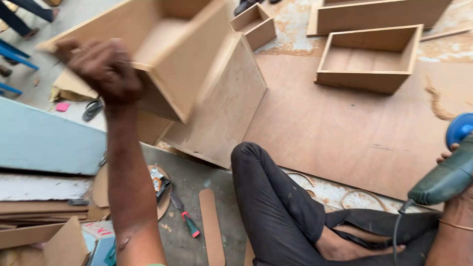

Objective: The person sits on the floor and uses an angle grinder with a sanding disc to smooth the edges and surfaces of a small wooden box. They rotate the box to sand different sides and then place it into a larger wooden cabinet.

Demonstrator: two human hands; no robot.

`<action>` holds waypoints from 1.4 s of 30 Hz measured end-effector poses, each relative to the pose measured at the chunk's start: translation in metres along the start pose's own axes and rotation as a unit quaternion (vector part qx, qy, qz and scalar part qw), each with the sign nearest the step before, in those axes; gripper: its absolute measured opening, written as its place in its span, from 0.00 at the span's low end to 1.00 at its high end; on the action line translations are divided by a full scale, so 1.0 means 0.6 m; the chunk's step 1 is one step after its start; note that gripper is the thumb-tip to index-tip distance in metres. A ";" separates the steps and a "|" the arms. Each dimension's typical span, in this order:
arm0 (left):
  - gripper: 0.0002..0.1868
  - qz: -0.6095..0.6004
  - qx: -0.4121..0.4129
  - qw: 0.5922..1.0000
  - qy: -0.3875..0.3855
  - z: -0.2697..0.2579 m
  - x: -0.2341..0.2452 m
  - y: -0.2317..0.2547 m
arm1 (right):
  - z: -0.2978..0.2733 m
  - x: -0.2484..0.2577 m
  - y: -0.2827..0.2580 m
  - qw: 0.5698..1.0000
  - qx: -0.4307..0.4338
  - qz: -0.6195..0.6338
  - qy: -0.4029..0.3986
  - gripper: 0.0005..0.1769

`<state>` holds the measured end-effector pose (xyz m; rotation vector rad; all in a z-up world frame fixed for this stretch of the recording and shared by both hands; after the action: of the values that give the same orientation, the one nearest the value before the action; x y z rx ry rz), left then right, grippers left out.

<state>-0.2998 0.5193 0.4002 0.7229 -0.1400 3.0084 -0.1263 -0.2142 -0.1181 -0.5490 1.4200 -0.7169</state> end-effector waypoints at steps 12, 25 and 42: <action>0.13 -0.478 -0.286 0.824 -0.103 -0.170 -0.410 0.549 | -0.011 -0.004 -0.068 0.993 0.070 0.092 0.025 0.40; 0.11 -0.432 -0.341 0.782 -0.293 -0.449 -0.685 0.564 | 0.006 -0.074 -0.088 0.993 0.040 0.093 0.065 0.41; 0.69 -0.212 0.726 0.598 -0.265 -0.657 -0.710 0.622 | -0.014 -0.069 -0.056 0.999 -0.012 -0.007 0.049 0.44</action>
<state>-0.1222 0.1774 -0.1721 1.2970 2.2149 1.6788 -0.1389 -0.2062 -0.0662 -0.5488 1.5181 -0.7465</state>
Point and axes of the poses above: each hand's wrist, its own z-axis towards the middle knuckle, its own x-axis out of the back of the hand, y = z × x, the point moved 6 cm from there along z, towards the middle knuckle, and after that the axes turned 1 degree about x, right-handed, at the moved point
